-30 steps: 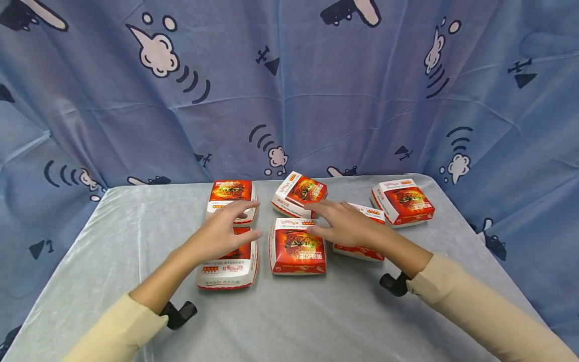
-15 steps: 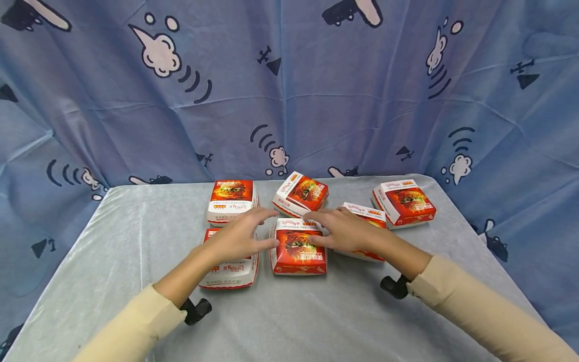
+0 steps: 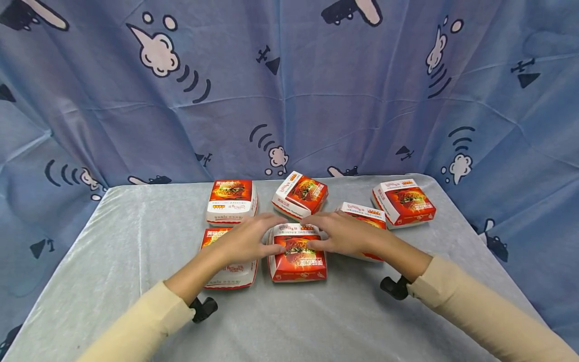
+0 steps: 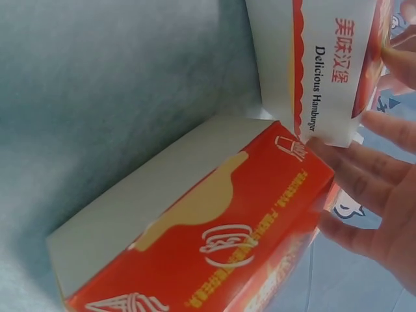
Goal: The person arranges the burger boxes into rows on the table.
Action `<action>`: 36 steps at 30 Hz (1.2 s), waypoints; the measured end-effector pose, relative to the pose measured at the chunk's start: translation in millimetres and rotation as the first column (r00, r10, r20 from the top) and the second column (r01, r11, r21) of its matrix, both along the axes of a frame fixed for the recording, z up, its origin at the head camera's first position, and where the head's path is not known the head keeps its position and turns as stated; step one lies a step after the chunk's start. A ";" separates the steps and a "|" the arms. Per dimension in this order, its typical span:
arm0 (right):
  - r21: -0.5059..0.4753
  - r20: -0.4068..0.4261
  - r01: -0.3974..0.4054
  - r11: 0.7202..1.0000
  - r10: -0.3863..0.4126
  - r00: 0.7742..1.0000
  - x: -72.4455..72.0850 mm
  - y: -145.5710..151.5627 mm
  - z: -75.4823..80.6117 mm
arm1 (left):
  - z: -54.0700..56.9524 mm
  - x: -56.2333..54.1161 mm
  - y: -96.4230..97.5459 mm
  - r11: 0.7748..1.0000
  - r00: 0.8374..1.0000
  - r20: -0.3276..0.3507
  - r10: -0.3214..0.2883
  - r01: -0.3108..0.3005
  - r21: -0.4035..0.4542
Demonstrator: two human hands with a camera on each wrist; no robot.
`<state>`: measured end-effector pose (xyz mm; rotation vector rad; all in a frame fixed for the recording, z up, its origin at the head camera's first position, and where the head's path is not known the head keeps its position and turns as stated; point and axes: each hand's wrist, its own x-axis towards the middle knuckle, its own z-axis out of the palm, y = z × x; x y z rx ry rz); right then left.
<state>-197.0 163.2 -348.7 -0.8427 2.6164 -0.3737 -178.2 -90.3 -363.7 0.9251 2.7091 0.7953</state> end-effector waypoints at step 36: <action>0.048 -0.132 -0.032 0.998 0.038 0.990 20.4 6.7 6.8 | -0.2 11.6 4.7 0.995 0.996 -0.087 -0.010 0.001 -0.104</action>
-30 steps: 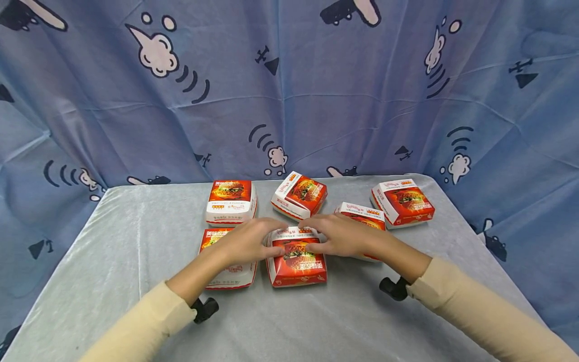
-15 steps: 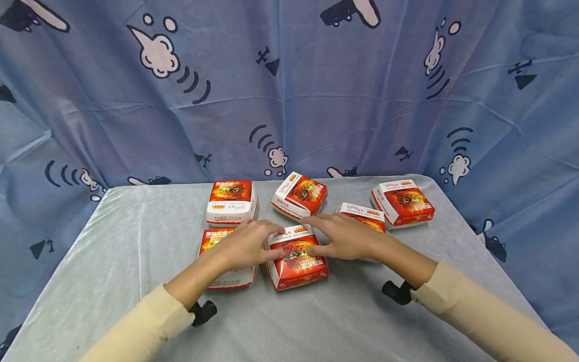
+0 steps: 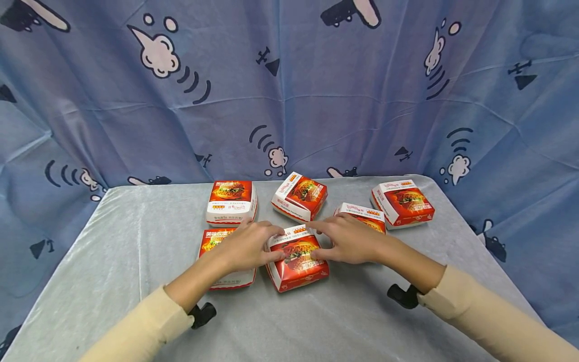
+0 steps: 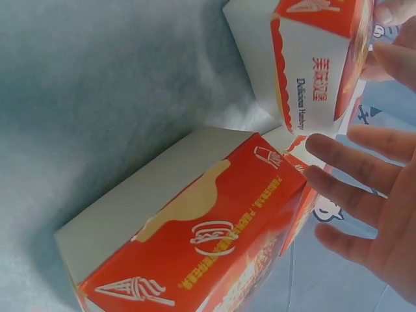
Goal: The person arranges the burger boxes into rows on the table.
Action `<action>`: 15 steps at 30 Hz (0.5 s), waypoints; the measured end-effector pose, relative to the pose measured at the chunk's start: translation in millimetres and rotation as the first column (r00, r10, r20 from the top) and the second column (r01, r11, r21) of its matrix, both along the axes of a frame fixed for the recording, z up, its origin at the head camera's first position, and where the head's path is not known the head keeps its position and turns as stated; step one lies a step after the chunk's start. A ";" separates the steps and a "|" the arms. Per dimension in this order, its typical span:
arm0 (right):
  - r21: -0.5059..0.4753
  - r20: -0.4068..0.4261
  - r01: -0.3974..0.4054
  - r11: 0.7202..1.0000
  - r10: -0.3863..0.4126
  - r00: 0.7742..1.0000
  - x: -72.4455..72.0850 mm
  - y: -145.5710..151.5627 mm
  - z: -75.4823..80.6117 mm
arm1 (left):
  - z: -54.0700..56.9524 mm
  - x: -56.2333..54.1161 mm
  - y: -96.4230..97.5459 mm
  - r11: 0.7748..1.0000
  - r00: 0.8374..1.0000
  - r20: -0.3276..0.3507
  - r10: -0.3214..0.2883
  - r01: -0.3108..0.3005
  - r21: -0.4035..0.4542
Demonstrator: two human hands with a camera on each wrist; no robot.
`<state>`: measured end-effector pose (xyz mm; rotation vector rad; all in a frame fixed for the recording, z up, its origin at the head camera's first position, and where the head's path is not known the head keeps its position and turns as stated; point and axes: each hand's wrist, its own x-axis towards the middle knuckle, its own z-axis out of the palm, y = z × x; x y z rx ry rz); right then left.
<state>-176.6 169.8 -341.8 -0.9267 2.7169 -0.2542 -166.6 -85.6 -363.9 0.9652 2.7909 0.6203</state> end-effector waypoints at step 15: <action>-0.022 0.013 -0.006 1.000 0.006 1.000 4.8 2.1 -4.8 | -0.4 1.2 0.8 0.999 0.999 -0.044 0.033 -0.034 -0.021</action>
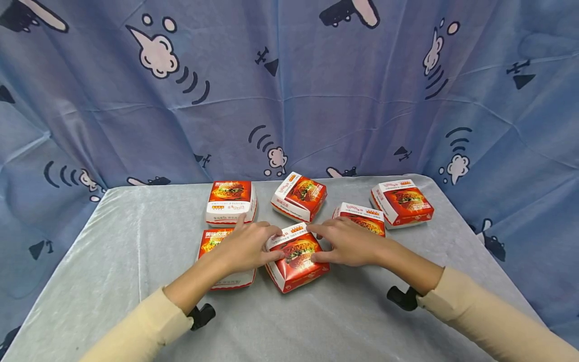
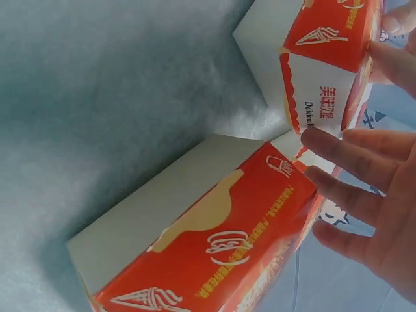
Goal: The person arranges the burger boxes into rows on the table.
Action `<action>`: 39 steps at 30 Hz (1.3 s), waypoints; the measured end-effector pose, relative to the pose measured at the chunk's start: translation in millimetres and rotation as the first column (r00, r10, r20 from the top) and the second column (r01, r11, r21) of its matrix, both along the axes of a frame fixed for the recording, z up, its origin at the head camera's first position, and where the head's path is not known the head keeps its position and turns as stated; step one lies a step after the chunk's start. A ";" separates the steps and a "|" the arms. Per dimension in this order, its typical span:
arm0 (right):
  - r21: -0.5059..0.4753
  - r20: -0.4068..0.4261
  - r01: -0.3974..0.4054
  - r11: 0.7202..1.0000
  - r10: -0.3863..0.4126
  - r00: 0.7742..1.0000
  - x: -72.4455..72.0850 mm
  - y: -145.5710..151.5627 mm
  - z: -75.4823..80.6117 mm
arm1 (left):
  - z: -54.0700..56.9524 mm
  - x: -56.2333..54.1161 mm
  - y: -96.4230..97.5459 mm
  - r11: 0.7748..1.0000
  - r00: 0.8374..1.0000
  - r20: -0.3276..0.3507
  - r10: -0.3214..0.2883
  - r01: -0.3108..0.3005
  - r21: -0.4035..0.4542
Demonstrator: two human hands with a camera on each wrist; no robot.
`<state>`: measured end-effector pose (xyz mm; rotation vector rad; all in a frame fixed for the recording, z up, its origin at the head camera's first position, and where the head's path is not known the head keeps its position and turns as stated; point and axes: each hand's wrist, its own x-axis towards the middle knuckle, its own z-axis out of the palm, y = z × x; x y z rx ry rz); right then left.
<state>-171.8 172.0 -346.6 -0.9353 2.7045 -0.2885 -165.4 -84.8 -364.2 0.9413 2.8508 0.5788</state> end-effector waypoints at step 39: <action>-0.018 0.037 -0.032 0.999 0.033 0.999 -8.1 -5.0 0.7 | 2.0 -1.6 8.3 0.997 0.989 0.125 -0.079 0.082 -0.015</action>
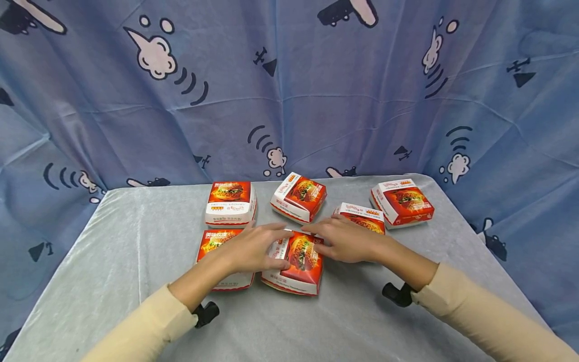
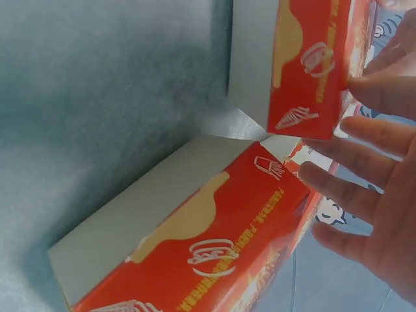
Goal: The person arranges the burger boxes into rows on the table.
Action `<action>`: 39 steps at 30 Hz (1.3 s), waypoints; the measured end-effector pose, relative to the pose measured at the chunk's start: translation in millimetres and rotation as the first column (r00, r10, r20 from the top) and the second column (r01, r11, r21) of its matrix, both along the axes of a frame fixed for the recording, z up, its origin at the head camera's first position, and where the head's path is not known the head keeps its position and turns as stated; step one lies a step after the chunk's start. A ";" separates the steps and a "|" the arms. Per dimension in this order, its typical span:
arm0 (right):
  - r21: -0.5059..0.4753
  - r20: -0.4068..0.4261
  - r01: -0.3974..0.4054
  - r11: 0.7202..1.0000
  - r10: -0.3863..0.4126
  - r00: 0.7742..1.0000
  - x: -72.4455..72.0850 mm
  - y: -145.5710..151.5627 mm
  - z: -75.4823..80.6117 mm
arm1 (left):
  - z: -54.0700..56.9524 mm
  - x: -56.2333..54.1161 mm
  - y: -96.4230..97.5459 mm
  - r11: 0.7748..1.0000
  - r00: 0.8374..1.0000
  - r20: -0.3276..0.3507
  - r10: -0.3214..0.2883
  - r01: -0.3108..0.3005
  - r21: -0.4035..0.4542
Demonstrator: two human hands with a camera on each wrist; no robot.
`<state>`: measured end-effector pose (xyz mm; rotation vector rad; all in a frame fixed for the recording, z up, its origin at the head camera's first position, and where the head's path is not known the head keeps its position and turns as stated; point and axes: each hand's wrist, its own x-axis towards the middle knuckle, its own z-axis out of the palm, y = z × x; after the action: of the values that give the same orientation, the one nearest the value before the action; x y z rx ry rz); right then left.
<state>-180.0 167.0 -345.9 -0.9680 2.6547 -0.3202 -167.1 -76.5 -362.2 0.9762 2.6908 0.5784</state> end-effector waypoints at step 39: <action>0.059 0.017 0.055 0.997 -0.056 0.998 18.7 4.0 4.9 | 0.9 -0.4 -5.9 0.998 0.993 -0.117 0.004 0.004 0.067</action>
<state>-161.2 171.0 -341.0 -0.8704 2.6626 -0.2612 -167.5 -82.3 -361.3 1.0584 2.7897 0.6341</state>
